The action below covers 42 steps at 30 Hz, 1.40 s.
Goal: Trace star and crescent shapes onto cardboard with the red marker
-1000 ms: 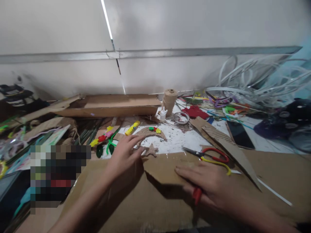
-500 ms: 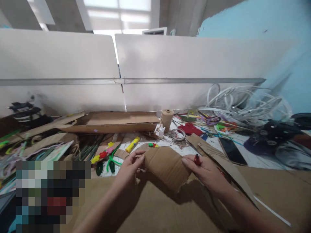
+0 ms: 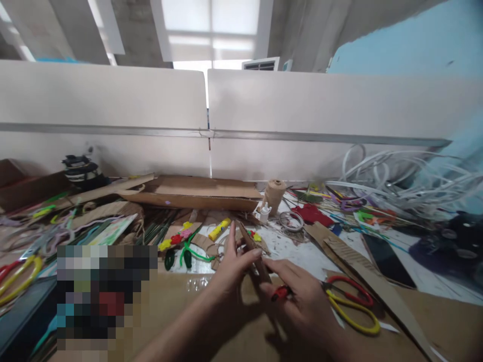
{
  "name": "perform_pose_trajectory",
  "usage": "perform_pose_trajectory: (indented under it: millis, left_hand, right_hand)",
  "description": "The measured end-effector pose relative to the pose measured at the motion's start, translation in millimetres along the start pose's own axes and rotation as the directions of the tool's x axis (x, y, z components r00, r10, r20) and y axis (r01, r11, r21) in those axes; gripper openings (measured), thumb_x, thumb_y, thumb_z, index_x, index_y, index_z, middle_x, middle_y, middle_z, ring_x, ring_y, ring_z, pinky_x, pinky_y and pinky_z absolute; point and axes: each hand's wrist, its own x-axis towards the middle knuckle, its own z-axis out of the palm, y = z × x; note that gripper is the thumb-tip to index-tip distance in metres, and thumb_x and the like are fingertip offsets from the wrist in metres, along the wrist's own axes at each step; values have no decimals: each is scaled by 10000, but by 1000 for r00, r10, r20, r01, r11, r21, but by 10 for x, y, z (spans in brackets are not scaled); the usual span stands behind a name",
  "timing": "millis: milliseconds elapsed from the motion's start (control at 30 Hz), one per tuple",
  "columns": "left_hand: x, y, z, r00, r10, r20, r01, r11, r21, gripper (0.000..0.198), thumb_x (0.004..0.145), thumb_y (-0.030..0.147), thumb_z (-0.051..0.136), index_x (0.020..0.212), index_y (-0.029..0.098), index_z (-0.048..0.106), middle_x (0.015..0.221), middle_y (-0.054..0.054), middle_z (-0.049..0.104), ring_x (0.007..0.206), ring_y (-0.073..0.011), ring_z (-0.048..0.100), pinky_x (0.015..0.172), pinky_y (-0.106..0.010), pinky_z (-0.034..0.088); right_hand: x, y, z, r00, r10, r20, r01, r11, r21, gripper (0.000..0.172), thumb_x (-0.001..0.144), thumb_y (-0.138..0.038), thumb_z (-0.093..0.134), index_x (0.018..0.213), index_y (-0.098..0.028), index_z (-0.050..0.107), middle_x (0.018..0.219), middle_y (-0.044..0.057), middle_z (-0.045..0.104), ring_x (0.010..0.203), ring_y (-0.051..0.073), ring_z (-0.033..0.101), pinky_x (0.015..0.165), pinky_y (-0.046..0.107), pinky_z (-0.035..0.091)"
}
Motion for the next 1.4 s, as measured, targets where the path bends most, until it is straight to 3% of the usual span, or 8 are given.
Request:
perform_pose_trajectory:
  millis: [100, 300, 367, 467, 533, 667, 833, 1400]
  left_hand:
    - [-82, 70, -92, 1000, -16, 27, 19, 993, -113, 1047, 944, 437, 716, 1724, 518, 22, 1594, -98, 572, 1251, -342, 704, 951, -522, 610]
    - [28, -64, -275, 997, 72, 28, -70, 995, -76, 1007, 932, 414, 696, 1731, 485, 88, 1633, -123, 523, 1264, -365, 688, 1002, -566, 583]
    - [89, -105, -301, 992, 116, 55, -112, 990, -83, 1020, 910, 399, 717, 1730, 482, 117, 1644, -117, 510, 1323, -376, 653, 1028, -566, 573]
    - [187, -127, -308, 985, 152, 87, -151, 988, -13, 1103, 844, 412, 812, 1729, 464, 156, 1611, -113, 546, 1412, -390, 586, 1098, -585, 534]
    - [239, -117, -292, 985, 149, 81, -154, 986, 61, 1169, 786, 467, 883, 1729, 426, 192, 1609, -129, 542, 1457, -406, 540, 1125, -592, 515]
    - [259, -62, -230, 982, 170, 78, -176, 982, 75, 1273, 689, 539, 954, 1723, 318, 246, 1630, -192, 490, 1498, -422, 485, 1135, -554, 515]
    - [204, -25, -172, 979, 184, 83, -192, 976, 103, 1201, 717, 499, 936, 1712, 344, 281, 1671, -179, 430, 1506, -415, 471, 1119, -539, 530]
    - [142, 45, -68, 986, 152, 65, -164, 958, 237, 1224, 716, 398, 870, 1735, 312, 197, 1670, -170, 401, 1434, -409, 531, 1111, -533, 536]
  right_hand:
    - [95, 157, -125, 994, 45, 99, -42, 999, -32, 429, 1050, -494, 595, 1396, -271, 714, 1250, 115, 792, 1107, 333, 766, 903, 451, 615]
    - [311, 676, -308, 949, 252, 187, -146, 882, -449, 448, 967, -385, 612, 1312, -149, 771, 1204, 211, 784, 1087, 453, 743, 929, 655, 555]
    - [358, 687, -325, 953, 211, 219, -118, 921, -372, 449, 923, -399, 690, 1302, -178, 782, 1279, 200, 780, 1195, 445, 712, 1025, 663, 520]
    - [463, 474, -338, 961, 153, 231, -159, 987, 7, 467, 964, -498, 683, 1329, -224, 779, 1376, 168, 765, 1281, 389, 694, 1097, 596, 520]
    - [560, 270, -336, 941, 210, 264, -282, 919, 275, 452, 1015, -544, 636, 1311, -240, 793, 1309, 140, 804, 1189, 347, 752, 1032, 525, 587]
    - [711, 40, -287, 916, 212, 340, -363, 798, 481, 415, 954, -561, 743, 1197, -240, 843, 1170, 104, 852, 1088, 327, 794, 993, 485, 617]
    - [684, 104, -239, 907, 204, 369, -392, 733, 557, 337, 946, -505, 751, 1117, -238, 866, 1110, 87, 863, 1094, 322, 799, 994, 467, 616]
    - [571, 87, -334, 916, 170, 364, -343, 802, 489, 286, 1023, -388, 651, 1185, -271, 857, 1155, 34, 855, 1090, 281, 776, 964, 359, 561]
